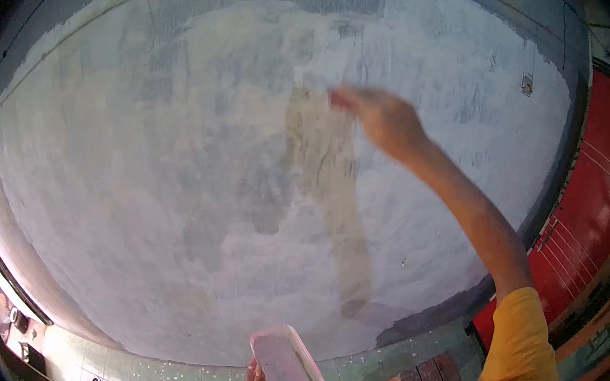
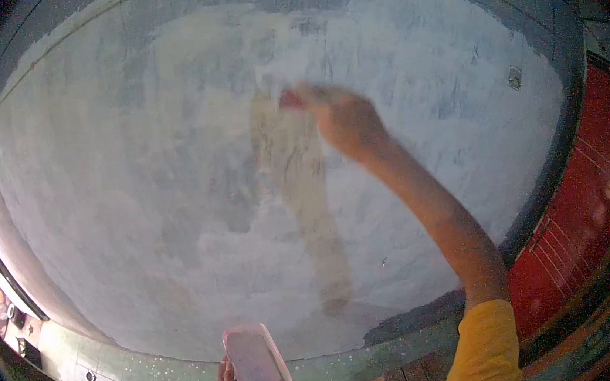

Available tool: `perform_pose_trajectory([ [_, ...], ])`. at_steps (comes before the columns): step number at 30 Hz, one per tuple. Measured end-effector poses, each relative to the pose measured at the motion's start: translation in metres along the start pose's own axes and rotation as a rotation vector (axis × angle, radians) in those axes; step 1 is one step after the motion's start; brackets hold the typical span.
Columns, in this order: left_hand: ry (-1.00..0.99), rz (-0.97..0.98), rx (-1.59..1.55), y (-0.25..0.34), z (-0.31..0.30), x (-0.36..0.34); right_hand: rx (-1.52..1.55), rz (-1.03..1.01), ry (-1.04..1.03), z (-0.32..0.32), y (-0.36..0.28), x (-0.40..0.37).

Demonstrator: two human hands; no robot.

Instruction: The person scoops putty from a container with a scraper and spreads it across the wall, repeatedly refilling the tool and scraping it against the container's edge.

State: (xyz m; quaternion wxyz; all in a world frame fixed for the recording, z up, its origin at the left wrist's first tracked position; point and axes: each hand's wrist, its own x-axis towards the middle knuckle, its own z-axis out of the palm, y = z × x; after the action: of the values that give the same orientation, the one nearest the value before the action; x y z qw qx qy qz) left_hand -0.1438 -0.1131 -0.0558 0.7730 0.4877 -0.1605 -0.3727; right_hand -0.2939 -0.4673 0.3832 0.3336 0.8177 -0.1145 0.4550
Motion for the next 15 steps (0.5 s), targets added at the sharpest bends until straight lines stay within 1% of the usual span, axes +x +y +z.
perform_pose_trajectory([
  [1, 0.064, -0.004, -0.01, -0.016, -0.011, 0.004, 0.003, 0.033, 0.082, -0.013, 0.005, 0.024],
  [2, 0.13, -0.011, -0.017, -0.024, -0.018, 0.006, -0.063, 0.03, 0.161, -0.011, 0.016, 0.044],
  [3, 0.068, -0.014, -0.006, -0.018, -0.017, 0.005, -0.128, 0.027, 0.239, -0.007, 0.023, 0.055],
  [5, -0.056, -0.016, 0.012, -0.002, -0.012, 0.005, -0.193, -0.019, 0.229, 0.026, 0.025, 0.047],
  [6, -0.075, -0.012, 0.025, -0.004, -0.016, 0.008, -0.224, -0.041, 0.225, 0.044, 0.024, 0.042],
  [7, -0.092, -0.009, 0.039, -0.01, -0.023, 0.012, -0.209, -0.025, 0.117, 0.049, 0.003, 0.019],
  [8, -0.11, -0.004, 0.051, -0.014, -0.028, 0.015, -0.189, -0.028, 0.077, 0.058, -0.017, -0.009],
  [10, -0.073, 0.04, 0.004, -0.018, -0.033, 0.018, -0.205, -0.052, -0.034, 0.077, -0.055, -0.069],
  [11, -0.053, 0.057, -0.015, -0.018, -0.038, 0.014, -0.24, -0.073, -0.065, 0.076, -0.075, -0.091],
  [14, 0.057, -0.029, -0.001, 0.015, -0.022, 0.001, -0.022, -0.001, -0.146, 0.054, -0.087, -0.112],
  [15, 0.044, -0.011, 0.004, 0.007, -0.031, 0.005, 0.001, -0.005, -0.015, 0.046, -0.075, -0.096],
])
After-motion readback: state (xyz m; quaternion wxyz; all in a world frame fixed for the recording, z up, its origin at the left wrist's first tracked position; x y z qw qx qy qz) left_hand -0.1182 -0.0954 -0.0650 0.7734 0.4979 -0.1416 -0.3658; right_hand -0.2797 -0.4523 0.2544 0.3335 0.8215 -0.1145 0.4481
